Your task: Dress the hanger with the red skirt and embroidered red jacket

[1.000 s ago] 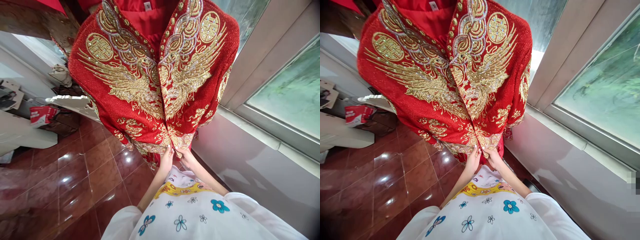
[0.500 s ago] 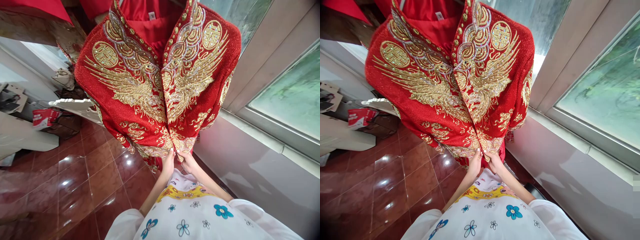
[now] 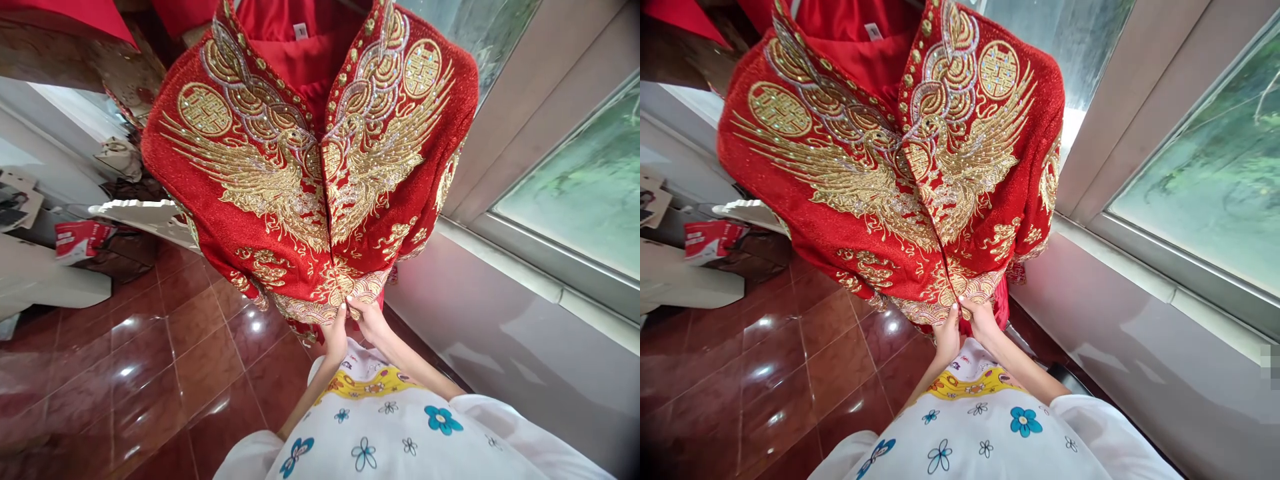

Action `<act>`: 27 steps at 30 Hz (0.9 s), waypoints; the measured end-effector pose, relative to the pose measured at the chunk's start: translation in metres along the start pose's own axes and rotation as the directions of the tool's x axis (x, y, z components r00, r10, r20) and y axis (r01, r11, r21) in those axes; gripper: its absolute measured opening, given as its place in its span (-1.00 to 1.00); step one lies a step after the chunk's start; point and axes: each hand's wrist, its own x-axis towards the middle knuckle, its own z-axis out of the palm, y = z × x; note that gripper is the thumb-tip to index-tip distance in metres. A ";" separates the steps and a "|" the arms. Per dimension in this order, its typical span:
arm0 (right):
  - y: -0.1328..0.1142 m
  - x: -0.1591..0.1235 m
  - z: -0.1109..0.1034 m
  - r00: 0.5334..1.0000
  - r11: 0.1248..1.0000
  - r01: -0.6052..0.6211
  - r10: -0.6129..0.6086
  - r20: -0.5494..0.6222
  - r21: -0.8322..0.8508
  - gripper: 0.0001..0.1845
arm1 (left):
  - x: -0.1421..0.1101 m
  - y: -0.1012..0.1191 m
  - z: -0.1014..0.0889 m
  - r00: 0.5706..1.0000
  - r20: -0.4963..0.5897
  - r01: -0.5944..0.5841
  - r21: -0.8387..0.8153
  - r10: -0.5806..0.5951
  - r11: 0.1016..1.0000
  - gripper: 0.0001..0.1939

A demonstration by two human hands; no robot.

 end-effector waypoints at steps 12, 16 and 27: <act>0.005 0.000 -0.010 0.990 0.989 -0.102 0.111 -0.082 0.105 -0.64 | -0.001 0.007 0.010 1.000 -0.001 -0.005 -0.062 0.005 0.998 -0.55; 0.002 -0.002 -0.008 0.988 0.987 -0.124 0.133 -0.079 0.103 -0.68 | -0.002 0.008 0.013 0.999 -0.044 0.010 -0.029 -0.011 1.000 -0.52; 0.004 0.004 -0.003 0.967 0.977 -0.206 0.212 -0.142 0.057 -0.84 | 0.000 0.006 0.012 0.983 0.001 -0.185 0.075 0.185 0.980 -0.45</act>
